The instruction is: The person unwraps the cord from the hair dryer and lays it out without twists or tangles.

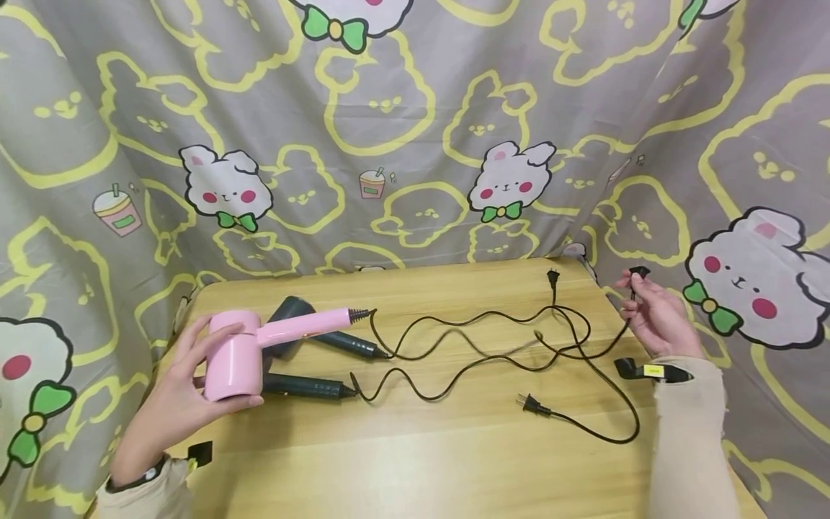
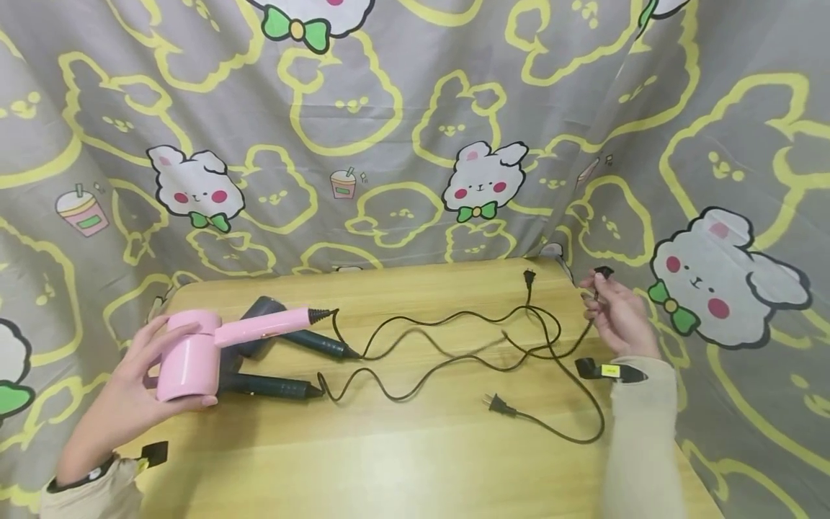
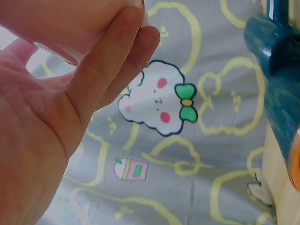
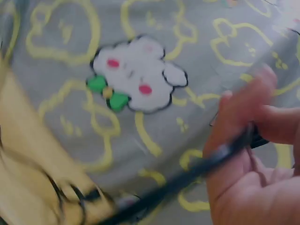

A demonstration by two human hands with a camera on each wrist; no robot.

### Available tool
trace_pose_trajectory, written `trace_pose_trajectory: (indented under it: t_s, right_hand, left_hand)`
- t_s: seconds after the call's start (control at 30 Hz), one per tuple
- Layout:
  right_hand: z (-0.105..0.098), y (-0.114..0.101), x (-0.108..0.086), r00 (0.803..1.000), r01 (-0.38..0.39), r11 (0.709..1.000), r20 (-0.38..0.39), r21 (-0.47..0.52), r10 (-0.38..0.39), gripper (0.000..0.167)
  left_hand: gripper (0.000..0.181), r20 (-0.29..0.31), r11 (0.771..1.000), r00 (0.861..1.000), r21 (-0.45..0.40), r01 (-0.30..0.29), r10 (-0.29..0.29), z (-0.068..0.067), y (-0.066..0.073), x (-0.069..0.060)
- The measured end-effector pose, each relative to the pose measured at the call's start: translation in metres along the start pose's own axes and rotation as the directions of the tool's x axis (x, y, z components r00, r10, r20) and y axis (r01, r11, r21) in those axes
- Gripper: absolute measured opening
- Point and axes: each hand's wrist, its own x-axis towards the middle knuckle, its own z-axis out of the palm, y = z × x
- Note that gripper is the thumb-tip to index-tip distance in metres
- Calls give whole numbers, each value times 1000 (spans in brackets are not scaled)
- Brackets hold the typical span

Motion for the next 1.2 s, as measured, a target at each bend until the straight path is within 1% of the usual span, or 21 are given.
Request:
trace_pose_trajectory:
  t_s: [0.03,0.07,0.1,0.13,0.17,0.23,0.3,0.33,0.4,0.47,0.53,0.57,0.7,0.73,0.77,0.8,0.87,0.97,1.07,1.13,1.2]
  right_hand:
    - [0,-2,0,999,1,997,-34,-80,-4,22]
    - [0,-4,0,998,-5,986,-70,-166,-7,19]
    - [1,-5,1,995,-19,965,-102,-263,-9,16]
    - [1,-5,2,992,-37,933,-126,-357,-8,15]
    - [1,-5,3,989,-62,892,-147,-448,-5,14]
    - [2,-3,7,985,-115,796,-173,-594,13,17]
    - [2,0,12,980,-163,660,-198,-734,23,28]
    - [3,2,15,977,-182,600,-211,-779,23,34]
    - [2,5,21,972,-212,475,-234,-854,15,48]
    - [0,7,27,966,-240,369,-259,-898,-1,62]
    - [-3,7,34,962,-256,305,-271,-917,-8,68]
    - [-4,7,38,961,-263,265,-275,-928,-9,70]
    - [-8,11,56,960,-277,109,-280,-955,-19,69]
    - [-7,12,60,959,-281,79,-283,-956,-19,69]
    - [-7,13,64,957,-288,62,-290,-956,-17,68]
    - [-6,14,68,956,-293,52,-294,-955,-13,66]
    - [-4,17,75,951,-308,42,-308,-950,4,63]
    - [-3,23,84,946,-325,32,-325,-945,21,56]
    - [-3,29,94,947,-322,0,-322,-947,16,52]
    - [-4,35,100,952,-306,-5,-306,-952,-4,50]
    - [-5,42,105,958,-285,-1,-285,-958,-37,46]
  left_hand:
    - [104,-1,1000,1000,-3,3,-3,0,-1,-4]
    - [104,1,1000,1000,-3,3,-3,0,-2,-7]
    - [105,6,1000,1000,-4,7,-7,0,-3,-11]
    - [105,13,1000,1000,-4,12,-12,0,-4,-15]
    - [105,21,1000,1000,-4,16,-16,1,-5,-19]
    - [106,35,1000,999,2,20,-20,2,-8,-27]
    - [106,53,1000,998,-2,30,-30,5,-11,-35]
    - [105,64,999,997,-2,42,-42,6,-13,-39]
    - [104,97,998,993,-9,69,-68,9,-17,-46]
    - [103,143,996,986,-14,93,-90,12,-20,-52]
    - [101,190,994,976,-14,110,-105,15,-23,-57]
    - [101,216,993,971,-25,111,-103,17,-25,-58]
    - [98,306,990,948,-81,119,-89,24,-31,-66]
    - [97,324,988,942,-96,120,-83,26,-33,-67]
    - [97,340,987,937,-107,120,-77,28,-35,-68]
    - [97,353,986,933,-112,119,-73,29,-36,-69]
    - [97,370,987,927,-115,114,-64,33,-40,-70]
    - [96,384,987,922,-122,104,-49,36,-47,-69]
    - [96,401,986,916,-142,92,-27,40,-54,-67]
    - [96,413,985,910,-148,91,-22,42,-58,-66]
    - [96,420,986,907,-143,87,-19,44,-62,-67]
